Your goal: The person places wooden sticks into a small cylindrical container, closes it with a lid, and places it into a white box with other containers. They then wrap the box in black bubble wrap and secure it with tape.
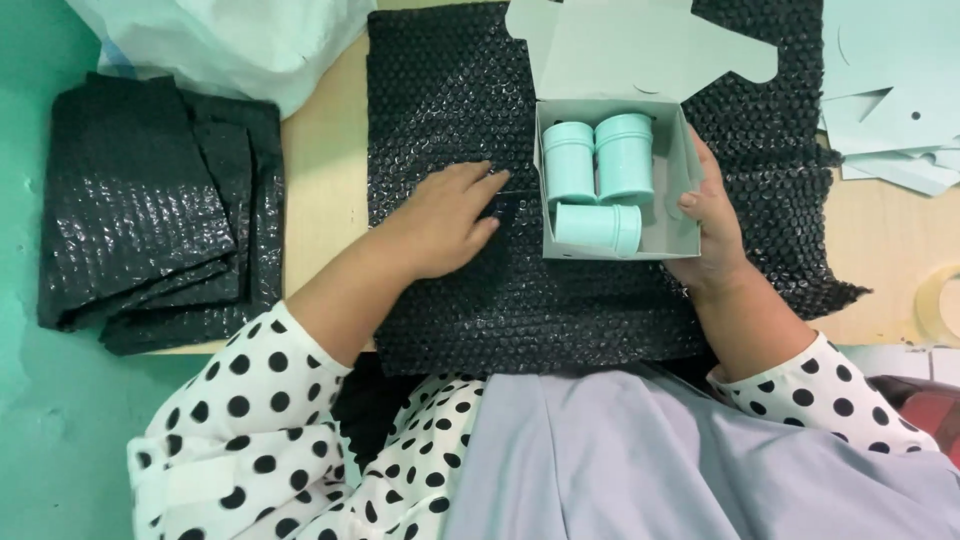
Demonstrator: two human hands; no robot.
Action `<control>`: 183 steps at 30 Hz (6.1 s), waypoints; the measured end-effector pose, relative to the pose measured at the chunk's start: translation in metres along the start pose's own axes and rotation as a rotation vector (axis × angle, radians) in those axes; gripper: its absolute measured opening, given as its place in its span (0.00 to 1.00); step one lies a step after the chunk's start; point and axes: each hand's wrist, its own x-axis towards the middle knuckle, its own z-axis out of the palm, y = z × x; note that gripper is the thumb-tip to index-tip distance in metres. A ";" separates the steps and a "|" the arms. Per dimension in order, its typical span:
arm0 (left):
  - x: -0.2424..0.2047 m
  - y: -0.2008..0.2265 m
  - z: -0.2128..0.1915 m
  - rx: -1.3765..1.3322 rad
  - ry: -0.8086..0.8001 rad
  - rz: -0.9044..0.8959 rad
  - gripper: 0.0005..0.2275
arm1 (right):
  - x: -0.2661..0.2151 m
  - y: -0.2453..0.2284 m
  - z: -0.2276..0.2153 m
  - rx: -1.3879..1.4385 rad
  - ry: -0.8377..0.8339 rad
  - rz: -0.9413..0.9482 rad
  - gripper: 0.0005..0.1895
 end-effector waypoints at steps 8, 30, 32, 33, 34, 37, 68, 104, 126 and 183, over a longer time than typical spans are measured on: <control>0.023 0.043 0.041 0.053 0.040 0.000 0.33 | 0.009 0.008 -0.019 -0.025 -0.019 0.014 0.35; 0.023 0.028 0.071 -0.026 0.223 0.044 0.36 | -0.001 0.026 -0.033 -0.378 -0.028 -0.066 0.27; 0.024 0.027 0.059 -0.033 0.223 0.055 0.36 | 0.000 0.025 -0.041 -0.515 -0.010 -0.083 0.26; 0.024 0.030 0.047 -0.087 0.148 0.020 0.34 | 0.000 0.022 -0.043 -0.645 -0.035 -0.064 0.27; 0.024 0.032 0.036 -0.139 0.072 -0.014 0.33 | 0.000 0.019 -0.044 -0.774 -0.059 -0.044 0.28; 0.055 0.010 0.033 -0.018 0.044 -0.085 0.25 | 0.005 0.002 -0.038 -0.916 -0.109 0.047 0.28; 0.049 0.017 -0.010 -1.206 0.478 0.462 0.20 | 0.005 -0.042 -0.062 -1.265 0.053 -0.704 0.06; 0.028 0.016 -0.006 -0.795 0.468 0.430 0.25 | -0.016 -0.032 -0.021 -1.265 0.044 -0.472 0.23; 0.027 0.029 -0.008 -0.653 0.444 0.286 0.26 | -0.017 -0.034 -0.041 -1.174 0.013 -0.514 0.29; 0.042 0.013 0.039 -0.402 0.424 0.347 0.56 | -0.060 0.047 -0.071 -1.276 0.065 -0.466 0.33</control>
